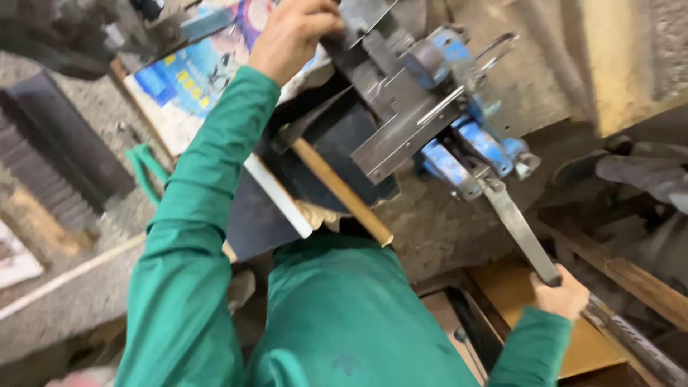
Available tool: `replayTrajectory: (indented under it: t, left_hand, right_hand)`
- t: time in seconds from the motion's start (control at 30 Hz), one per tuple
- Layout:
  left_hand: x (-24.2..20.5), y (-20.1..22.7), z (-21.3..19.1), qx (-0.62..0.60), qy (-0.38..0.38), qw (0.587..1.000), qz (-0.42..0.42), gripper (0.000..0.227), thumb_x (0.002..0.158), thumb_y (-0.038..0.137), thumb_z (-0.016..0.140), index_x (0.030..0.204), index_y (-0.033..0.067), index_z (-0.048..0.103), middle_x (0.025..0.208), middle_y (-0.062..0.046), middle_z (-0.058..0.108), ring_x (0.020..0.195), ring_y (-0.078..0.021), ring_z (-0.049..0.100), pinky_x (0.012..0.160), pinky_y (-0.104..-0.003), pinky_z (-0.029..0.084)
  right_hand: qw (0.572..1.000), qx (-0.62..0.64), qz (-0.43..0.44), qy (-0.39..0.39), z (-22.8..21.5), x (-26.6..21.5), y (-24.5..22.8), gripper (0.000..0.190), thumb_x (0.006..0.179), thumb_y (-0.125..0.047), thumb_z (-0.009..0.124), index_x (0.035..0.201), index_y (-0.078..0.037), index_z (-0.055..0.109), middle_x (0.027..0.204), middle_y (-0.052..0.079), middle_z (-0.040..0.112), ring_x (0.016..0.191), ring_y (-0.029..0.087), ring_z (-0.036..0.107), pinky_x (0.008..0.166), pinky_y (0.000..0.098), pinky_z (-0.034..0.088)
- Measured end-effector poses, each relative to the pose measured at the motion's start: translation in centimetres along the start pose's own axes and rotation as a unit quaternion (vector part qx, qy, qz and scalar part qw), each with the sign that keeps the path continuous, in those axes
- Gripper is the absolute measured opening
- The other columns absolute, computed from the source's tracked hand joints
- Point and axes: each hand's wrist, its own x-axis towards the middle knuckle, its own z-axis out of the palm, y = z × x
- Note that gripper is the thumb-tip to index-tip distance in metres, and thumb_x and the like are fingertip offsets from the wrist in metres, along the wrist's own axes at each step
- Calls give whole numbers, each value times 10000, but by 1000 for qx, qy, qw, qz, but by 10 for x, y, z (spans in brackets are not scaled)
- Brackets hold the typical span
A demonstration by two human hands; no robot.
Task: The person assembles a metal frame by cutting white plastic strips to size using a manual guillotine cutter and hammering them into a metal jig. They repeatedly pick up metal bars, cut the plastic, and fit the pieces together on a workbench.
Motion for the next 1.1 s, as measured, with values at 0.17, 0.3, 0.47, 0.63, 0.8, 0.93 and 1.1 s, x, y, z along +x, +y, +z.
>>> replayTrajectory:
  t: [0.17, 0.3, 0.47, 0.63, 0.8, 0.93, 1.1]
  left_hand:
    - [8, 36, -35, 65, 41, 995, 67, 286, 825, -115, 705, 1019, 80, 780, 1084, -65, 704, 1116, -319, 616, 972, -421, 499]
    - [11, 99, -83, -50, 82, 995, 16, 189, 852, -53, 787, 1001, 63, 771, 1041, -46, 722, 1000, -266, 667, 972, -421, 484]
    - [-35, 172, -118, -550, 148, 800, -188, 153, 925, -12, 744, 1062, 55, 744, 1091, -5, 715, 1001, -131, 662, 948, -327, 540]
    - [-89, 205, -113, -693, 246, 666, -129, 147, 1038, 41, 717, 1180, 37, 678, 1035, -65, 702, 1008, -192, 670, 969, -352, 517]
    - [-145, 230, -122, -752, 310, 568, -126, 173, 1034, 75, 697, 1193, 47, 635, 1072, -52, 668, 1034, -194, 625, 1031, -388, 505]
    - [-188, 238, -131, -748, 375, 536, -108, 195, 1043, 104, 692, 1227, 65, 639, 1077, -39, 636, 961, -170, 554, 903, -346, 454]
    - [-234, 230, -127, -740, 435, 503, -103, 221, 1027, 114, 686, 1236, 122, 615, 1057, -36, 593, 963, -170, 530, 872, -345, 444]
  right_hand:
    - [999, 21, 23, -8, -10, -4, 7, 478, 792, -359, 884, 1122, -35, 762, 802, 160, 721, 760, 291, 702, 800, 402, 565]
    - [995, 74, -71, 8, -30, -5, -56, 468, 821, -325, 870, 1167, -36, 742, 918, 154, 692, 820, 315, 674, 801, 407, 537]
    - [939, 153, -266, 156, -96, -9, -224, 170, 1020, -167, 759, 1155, -81, 702, 1083, 112, 725, 1002, 271, 703, 989, 386, 528]
    - [849, 244, -469, 6, -93, -47, -400, 181, 877, -146, 765, 1048, -85, 750, 1008, 118, 750, 893, 282, 739, 770, 349, 578]
    - [809, 116, -576, -18, -11, -88, -509, 461, 873, -338, 782, 1179, -29, 629, 962, 181, 654, 743, 358, 671, 600, 440, 538]
    - [837, 79, -542, 19, 33, -93, -520, 416, 892, -298, 746, 1236, -110, 606, 1031, 170, 657, 822, 347, 699, 640, 427, 544]
    - [875, 280, -329, -220, 0, -60, -500, 560, 853, -219, 791, 1326, -76, 526, 1186, 156, 665, 877, 231, 731, 667, 325, 606]
